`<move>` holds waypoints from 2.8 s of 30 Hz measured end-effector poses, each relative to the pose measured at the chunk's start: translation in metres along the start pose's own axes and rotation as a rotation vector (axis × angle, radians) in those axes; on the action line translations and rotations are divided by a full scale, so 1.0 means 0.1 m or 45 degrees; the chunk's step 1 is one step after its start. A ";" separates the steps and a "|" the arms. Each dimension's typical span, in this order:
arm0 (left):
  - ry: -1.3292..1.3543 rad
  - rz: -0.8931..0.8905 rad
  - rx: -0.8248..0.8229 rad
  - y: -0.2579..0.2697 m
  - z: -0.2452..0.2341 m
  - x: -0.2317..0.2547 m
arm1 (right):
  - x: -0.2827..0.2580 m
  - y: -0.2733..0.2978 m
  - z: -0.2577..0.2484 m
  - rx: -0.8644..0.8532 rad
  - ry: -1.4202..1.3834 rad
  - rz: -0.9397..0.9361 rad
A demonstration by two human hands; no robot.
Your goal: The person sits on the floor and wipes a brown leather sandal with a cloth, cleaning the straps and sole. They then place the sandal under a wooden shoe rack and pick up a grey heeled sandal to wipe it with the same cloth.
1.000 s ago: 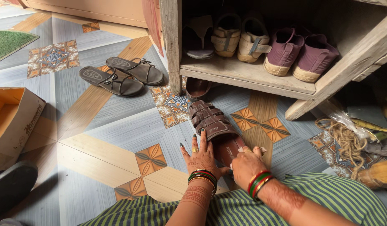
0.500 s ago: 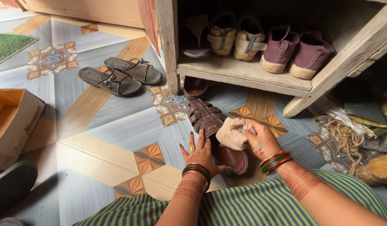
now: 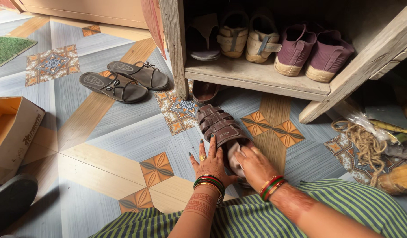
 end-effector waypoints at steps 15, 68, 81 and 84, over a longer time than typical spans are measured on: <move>0.014 -0.004 0.016 -0.03 0.03 0.09 | 0.36 -0.83 0.75 -0.361 -0.394 0.414; 0.007 -0.007 0.024 -0.03 -0.02 -0.09 | -0.02 0.20 -0.04 -0.337 -0.330 -0.244; -0.004 -0.036 0.027 0.00 -0.07 -0.09 | 0.13 0.26 0.24 -0.575 -0.083 -0.278; -0.009 -0.032 0.016 -0.01 -0.07 -0.09 | 0.14 0.27 0.11 -0.525 -0.200 -0.192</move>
Point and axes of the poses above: each hand's wrist, its own y-axis away from the middle knuckle, its own z-axis out of the palm, x = y × z, the point moved 5 cm from there along -y, towards the middle knuckle, and after that the axes turned 6 degrees about -z, right-handed, at the moved point
